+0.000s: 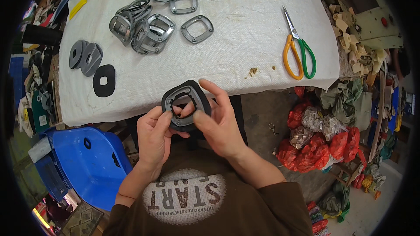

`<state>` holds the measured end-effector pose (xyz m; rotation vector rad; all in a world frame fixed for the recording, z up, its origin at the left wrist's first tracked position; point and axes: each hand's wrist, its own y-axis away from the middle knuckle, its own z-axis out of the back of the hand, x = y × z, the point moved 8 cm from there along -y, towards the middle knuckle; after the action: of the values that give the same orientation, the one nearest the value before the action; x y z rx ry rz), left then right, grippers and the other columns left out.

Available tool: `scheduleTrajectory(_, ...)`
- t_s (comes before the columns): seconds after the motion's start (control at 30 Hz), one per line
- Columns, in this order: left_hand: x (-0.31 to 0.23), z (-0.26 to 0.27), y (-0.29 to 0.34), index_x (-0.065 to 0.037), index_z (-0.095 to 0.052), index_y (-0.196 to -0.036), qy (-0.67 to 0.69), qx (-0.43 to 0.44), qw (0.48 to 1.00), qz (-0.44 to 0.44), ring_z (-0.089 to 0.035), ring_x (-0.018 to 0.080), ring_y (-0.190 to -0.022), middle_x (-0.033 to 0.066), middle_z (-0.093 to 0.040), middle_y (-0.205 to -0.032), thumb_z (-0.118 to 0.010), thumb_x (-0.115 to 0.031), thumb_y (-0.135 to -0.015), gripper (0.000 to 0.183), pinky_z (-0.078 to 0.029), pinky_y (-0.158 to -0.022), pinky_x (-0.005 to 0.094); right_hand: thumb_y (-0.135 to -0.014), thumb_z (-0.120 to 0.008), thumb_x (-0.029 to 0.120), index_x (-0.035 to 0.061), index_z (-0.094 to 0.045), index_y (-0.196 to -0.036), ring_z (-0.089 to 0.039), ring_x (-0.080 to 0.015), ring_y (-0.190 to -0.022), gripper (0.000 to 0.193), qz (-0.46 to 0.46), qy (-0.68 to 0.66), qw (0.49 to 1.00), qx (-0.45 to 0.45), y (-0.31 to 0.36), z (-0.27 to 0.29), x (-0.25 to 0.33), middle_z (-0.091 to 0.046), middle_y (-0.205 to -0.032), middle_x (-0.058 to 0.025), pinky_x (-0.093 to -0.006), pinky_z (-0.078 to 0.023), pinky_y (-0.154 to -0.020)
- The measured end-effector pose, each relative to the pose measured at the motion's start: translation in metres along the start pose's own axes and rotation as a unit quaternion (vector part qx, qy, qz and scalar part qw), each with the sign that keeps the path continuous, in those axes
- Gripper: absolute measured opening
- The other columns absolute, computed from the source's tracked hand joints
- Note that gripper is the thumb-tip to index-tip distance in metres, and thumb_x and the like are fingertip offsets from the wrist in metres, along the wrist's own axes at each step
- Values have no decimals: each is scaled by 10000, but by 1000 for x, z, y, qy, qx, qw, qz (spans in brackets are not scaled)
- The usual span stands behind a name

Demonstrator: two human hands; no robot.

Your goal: Manually fitting foam padding into metal frame rings as part of a shoe assembly process.

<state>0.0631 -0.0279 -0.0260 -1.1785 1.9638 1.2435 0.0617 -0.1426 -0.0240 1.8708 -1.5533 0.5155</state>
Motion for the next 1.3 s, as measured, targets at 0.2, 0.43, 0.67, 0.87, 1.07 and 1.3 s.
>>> scheduleTrajectory(0.2,1,-6,0,67,-562,-966,16,2,1000,-2,-600,123,-718,102,-605,-874,-442,-55,-902,183,-536,-598,254,-868,-557,101,48,-268,-1313,-527,-195,-844,533,50,20,998,-35,4,5,4,-516,-821,-81,-448,-367,-968)
scheduleTrajectory(0.43,3,-6,0,70,-565,-931,47,-9,999,2,-605,130,-712,101,-609,-849,-443,-34,-890,166,-541,-596,261,-888,-519,110,79,-273,-1335,-455,-146,-663,511,41,-38,998,-8,4,-6,1,-413,-690,-24,-397,-403,-894)
scheduleTrajectory(0.67,5,-6,0,70,-569,-914,31,-17,999,-11,-605,132,-676,101,-608,-816,-452,-34,-887,159,-539,-593,258,-925,-424,146,129,-228,-1381,-404,-134,-607,497,48,-42,997,35,0,-4,2,-359,-657,-16,-352,-417,-798)
scheduleTrajectory(0.87,-2,-5,-3,58,-576,-911,3,-13,1000,-23,-601,126,-679,93,-608,-824,-457,-42,-888,156,-534,-589,251,-908,-464,184,133,-122,-1411,-536,-209,-816,611,45,-58,996,48,0,-5,6,-495,-948,-136,-361,-440,-778)
scheduleTrajectory(1.07,-2,-6,-3,54,-574,-914,6,-20,1000,-4,-586,108,-664,85,-605,-831,-460,-51,-891,157,-532,-596,251,-895,-493,151,129,-88,-1416,-562,-225,-913,660,50,1,999,11,2,-2,6,-492,-1070,-159,-365,-449,-790)
scheduleTrajectory(1.3,5,-7,-1,50,-570,-904,27,0,1000,-10,-590,125,-635,90,-607,-781,-459,-56,-887,154,-507,-541,244,-892,-468,102,146,-115,-1418,-516,-143,-715,635,85,42,993,64,8,-8,5,-461,-935,-103,-342,-446,-790)
